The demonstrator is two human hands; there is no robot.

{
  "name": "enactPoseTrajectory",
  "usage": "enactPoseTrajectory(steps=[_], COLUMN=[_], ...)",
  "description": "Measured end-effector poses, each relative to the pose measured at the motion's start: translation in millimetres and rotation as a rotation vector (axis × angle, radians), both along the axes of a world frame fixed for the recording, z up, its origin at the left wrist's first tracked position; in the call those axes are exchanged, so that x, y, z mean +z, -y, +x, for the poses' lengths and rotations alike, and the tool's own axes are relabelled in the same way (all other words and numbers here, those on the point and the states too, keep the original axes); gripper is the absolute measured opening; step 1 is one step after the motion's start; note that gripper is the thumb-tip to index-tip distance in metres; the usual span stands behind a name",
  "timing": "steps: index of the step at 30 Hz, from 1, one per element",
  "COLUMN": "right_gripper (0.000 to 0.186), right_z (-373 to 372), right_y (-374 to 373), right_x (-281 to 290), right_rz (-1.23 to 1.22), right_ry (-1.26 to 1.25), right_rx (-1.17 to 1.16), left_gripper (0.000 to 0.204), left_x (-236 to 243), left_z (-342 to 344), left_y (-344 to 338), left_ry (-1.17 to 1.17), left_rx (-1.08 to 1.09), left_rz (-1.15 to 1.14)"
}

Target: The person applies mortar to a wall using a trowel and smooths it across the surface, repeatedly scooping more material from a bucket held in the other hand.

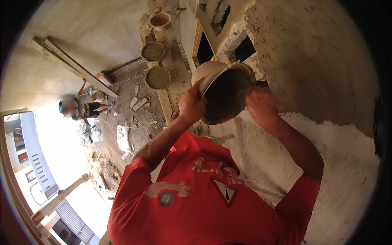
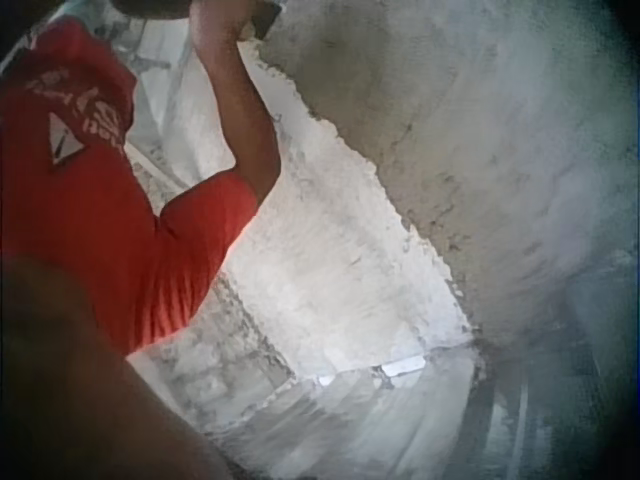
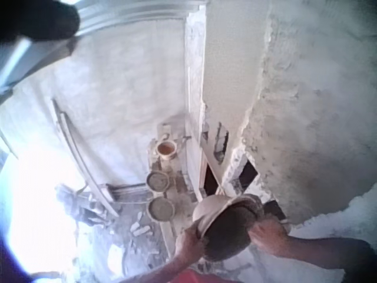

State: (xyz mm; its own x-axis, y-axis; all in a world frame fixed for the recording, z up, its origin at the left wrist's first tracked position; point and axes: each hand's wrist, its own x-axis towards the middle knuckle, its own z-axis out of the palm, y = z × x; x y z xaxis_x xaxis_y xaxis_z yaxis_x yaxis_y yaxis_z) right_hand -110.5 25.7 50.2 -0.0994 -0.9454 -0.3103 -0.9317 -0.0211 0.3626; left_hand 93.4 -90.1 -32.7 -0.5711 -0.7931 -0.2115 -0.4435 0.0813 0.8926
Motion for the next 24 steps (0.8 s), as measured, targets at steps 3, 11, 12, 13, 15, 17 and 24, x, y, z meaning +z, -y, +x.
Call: enactPoseTrajectory(steps=[3, 11, 12, 13, 15, 17, 24], right_gripper=[0.012, 0.021, 0.022, 0.024, 0.028, 0.032, 0.041], right_z=[-14.7, 6.9, 14.1, 20.8, 32.4, 38.8, 42.7], right_y=[-8.0, -54.0, -60.6, -65.4, -67.7, -69.5, -79.6], right_x=[-33.4, -102.5, -114.2, -124.2, -139.6, -146.1, -109.6], right_rz=[0.035, -0.052, -0.1, -0.148, -0.262, -0.344, -0.282], right_ry=[0.271, 0.839, 0.908, 0.98, 1.01, 1.077, 1.438], right_rx=[-0.04, -0.416, -0.45, -0.48, -0.488, -0.525, -1.121], left_gripper=[0.068, 0.069, 0.069, 0.07, 0.07, 0.071, 0.067], left_x=[21.8, 6.7, 7.7, 1.5, -17.8, -18.1, -46.8], left_z=[-14.0, -35.5, -38.9, -40.9, -44.0, -52.8, -36.9], left_y=[-3.1, -21.7, -25.3, -28.4, -32.3, -35.3, -21.4], left_ry=[0.065, 0.193, 0.252, 0.241, 0.223, 0.304, 0.046], left_rx=[-0.041, -0.098, -0.117, -0.111, -0.097, -0.087, 0.028], left_rz=[-0.056, -0.046, -0.049, -0.053, -0.062, 0.011, 0.029])
